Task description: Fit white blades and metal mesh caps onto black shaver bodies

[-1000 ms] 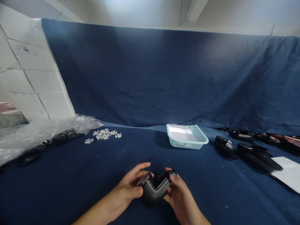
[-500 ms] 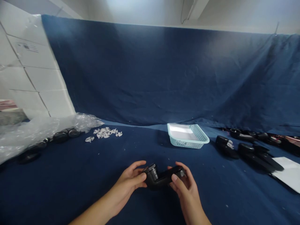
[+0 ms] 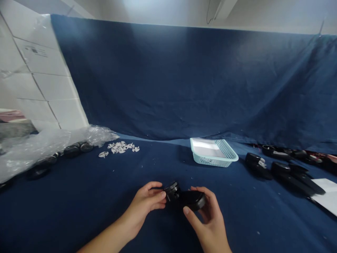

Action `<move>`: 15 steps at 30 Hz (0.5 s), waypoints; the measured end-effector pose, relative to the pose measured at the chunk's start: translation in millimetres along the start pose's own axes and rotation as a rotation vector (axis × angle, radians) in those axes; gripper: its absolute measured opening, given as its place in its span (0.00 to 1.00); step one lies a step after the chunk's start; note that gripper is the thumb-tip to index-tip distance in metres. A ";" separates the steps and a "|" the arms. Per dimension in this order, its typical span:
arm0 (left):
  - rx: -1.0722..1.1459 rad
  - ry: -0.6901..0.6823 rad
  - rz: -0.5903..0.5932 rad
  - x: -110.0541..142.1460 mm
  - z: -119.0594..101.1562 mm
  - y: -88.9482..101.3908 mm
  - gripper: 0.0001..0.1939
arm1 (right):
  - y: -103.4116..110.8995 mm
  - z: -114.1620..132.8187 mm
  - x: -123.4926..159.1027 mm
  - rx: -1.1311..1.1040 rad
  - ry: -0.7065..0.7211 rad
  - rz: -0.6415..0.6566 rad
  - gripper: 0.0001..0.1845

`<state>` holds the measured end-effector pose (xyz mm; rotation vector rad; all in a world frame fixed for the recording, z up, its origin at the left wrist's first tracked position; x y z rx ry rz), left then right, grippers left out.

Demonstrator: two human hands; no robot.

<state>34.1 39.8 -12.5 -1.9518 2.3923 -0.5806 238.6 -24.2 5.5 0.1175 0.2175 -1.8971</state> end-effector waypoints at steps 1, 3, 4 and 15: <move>-0.010 -0.002 -0.005 0.4 -0.2 0.2 0.24 | -0.8 -0.5 0.1 0.011 0.008 0.008 0.30; -0.049 -0.014 -0.015 1.2 -1.4 -0.1 0.22 | 0.3 -1.8 -0.9 0.012 0.005 -0.004 0.29; -0.079 -0.025 -0.019 1.4 -2.5 -0.6 0.20 | 1.5 -2.8 -1.7 0.004 -0.007 -0.017 0.29; -0.214 -0.044 0.046 -0.1 -8.4 -6.5 0.23 | 8.3 5.9 -1.2 -0.032 -0.067 -0.115 0.31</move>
Point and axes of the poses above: each hand's wrist, its own x-axis away from the middle knuckle, its own y-axis out of the back of the hand, z = x × y, the point moved 9 cm from there along -x, towards the middle knuckle, and after that the axes turned 1 degree about -z, right-handed, at the moved point
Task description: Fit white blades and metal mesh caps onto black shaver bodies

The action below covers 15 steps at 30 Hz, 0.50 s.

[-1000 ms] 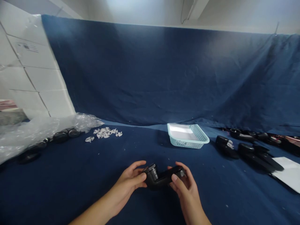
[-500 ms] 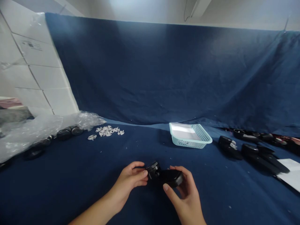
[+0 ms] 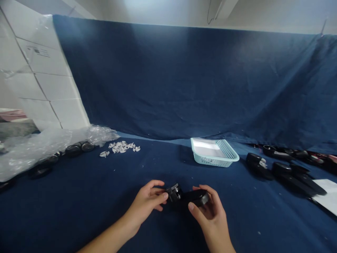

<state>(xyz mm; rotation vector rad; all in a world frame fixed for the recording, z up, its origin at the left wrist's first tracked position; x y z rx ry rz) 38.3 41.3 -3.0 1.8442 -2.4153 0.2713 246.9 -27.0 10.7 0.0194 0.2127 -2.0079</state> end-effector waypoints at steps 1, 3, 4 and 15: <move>0.009 0.004 0.013 0.1 -0.6 -0.2 0.24 | 0.2 0.9 -0.2 -0.011 0.000 -0.006 0.31; 0.026 0.005 0.044 0.6 -2.4 -1.5 0.27 | -0.1 0.7 -1.2 -0.027 -0.007 0.005 0.31; 0.034 0.002 0.064 1.0 -3.5 -2.9 0.28 | -0.4 -0.2 -1.9 -0.031 -0.012 0.018 0.31; 0.015 -0.011 0.255 9.6 -10.3 -19.4 0.32 | -12.9 -4.4 2.2 -0.052 -0.060 0.215 0.30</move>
Point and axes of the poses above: each hand's wrist, its own x-axis away from the middle knuckle, its own y-axis out of the back of the hand, z = x × y, the point moved 9 cm from there along -x, towards the middle knuckle, and after that the axes turned 1 degree about -z, right-handed, at the moved point
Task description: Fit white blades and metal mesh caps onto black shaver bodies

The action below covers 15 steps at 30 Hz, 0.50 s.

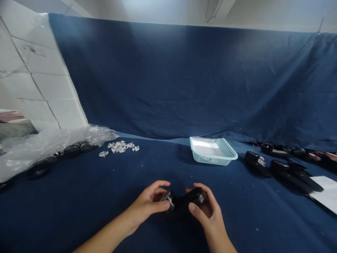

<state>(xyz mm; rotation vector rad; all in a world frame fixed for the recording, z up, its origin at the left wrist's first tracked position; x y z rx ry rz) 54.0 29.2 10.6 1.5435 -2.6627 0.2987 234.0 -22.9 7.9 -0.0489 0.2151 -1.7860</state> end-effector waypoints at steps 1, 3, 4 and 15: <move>-0.008 0.004 0.002 -0.1 0.5 -0.2 0.31 | -1.0 0.1 -0.2 -0.005 -0.007 0.008 0.30; -0.034 0.002 0.008 -0.6 1.7 -0.6 0.28 | -2.5 0.2 -0.5 -0.011 -0.017 0.016 0.29; -0.052 -0.004 0.014 -0.9 2.3 -1.0 0.26 | -3.4 0.2 -0.5 -0.012 -0.017 0.019 0.29; -0.153 -0.052 0.034 -1.6 0.7 -5.2 0.10 | -10.9 -1.4 2.9 0.036 -0.028 0.040 0.29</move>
Point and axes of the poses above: each hand's wrist, its own x-axis away from the middle knuckle, its own y-axis out of the back of the hand, z = x × y, the point moved 9 cm from there along -x, towards the middle knuckle, and after that the axes turned 1 degree about -z, right-handed, at the moved point
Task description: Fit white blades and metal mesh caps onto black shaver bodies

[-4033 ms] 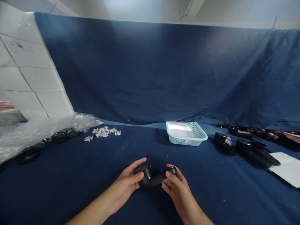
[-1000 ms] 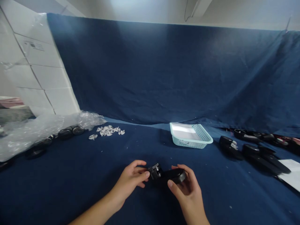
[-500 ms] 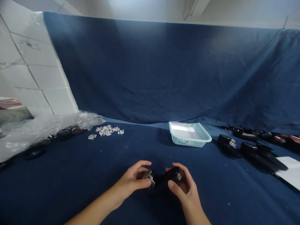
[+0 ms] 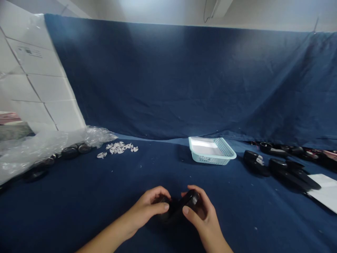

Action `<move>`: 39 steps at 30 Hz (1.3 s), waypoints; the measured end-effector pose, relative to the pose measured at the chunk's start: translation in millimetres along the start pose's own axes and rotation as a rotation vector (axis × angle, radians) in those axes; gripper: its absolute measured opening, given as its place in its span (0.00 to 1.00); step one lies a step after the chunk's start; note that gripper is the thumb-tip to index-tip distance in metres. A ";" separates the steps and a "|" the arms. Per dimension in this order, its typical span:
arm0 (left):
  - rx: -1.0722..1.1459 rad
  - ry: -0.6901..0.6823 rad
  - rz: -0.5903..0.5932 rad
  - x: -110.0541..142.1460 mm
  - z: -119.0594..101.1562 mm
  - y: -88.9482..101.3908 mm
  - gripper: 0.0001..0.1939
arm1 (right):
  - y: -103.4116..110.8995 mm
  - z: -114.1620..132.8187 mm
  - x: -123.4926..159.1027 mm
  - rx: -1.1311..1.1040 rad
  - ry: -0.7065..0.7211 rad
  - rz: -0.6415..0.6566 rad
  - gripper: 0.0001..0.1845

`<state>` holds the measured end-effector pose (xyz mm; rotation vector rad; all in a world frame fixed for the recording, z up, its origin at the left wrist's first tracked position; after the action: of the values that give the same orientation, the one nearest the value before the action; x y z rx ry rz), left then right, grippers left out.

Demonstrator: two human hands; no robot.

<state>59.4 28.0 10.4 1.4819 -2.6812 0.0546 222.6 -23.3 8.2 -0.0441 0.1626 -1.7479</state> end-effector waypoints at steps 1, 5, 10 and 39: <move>-0.001 0.000 -0.001 0.2 -0.7 -0.8 0.09 | -0.7 0.1 0.5 0.007 -0.002 0.008 0.29; -0.033 -0.001 -0.003 0.4 0.7 -2.8 0.04 | -5.0 1.2 3.3 -0.012 -0.008 -0.002 0.29; -0.050 0.011 -0.021 -1.7 9.7 -1.4 0.02 | -12.7 0.5 5.1 -0.039 -0.006 -0.028 0.30; 0.031 0.021 0.095 5.1 -5.0 -10.2 0.11 | -4.3 -1.2 2.0 -0.070 -0.101 -0.068 0.29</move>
<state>65.6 18.5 15.7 1.3534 -2.7444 0.1169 217.9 -24.4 7.5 -0.1908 0.1497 -1.8033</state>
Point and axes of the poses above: each hand's wrist, its own x-axis away from the middle knuckle, its own y-axis out of the back of the hand, z = x × y, the point moved 9 cm from there along -x, towards the middle knuckle, and after that the axes turned 1 degree about -z, right-handed, at the moved point
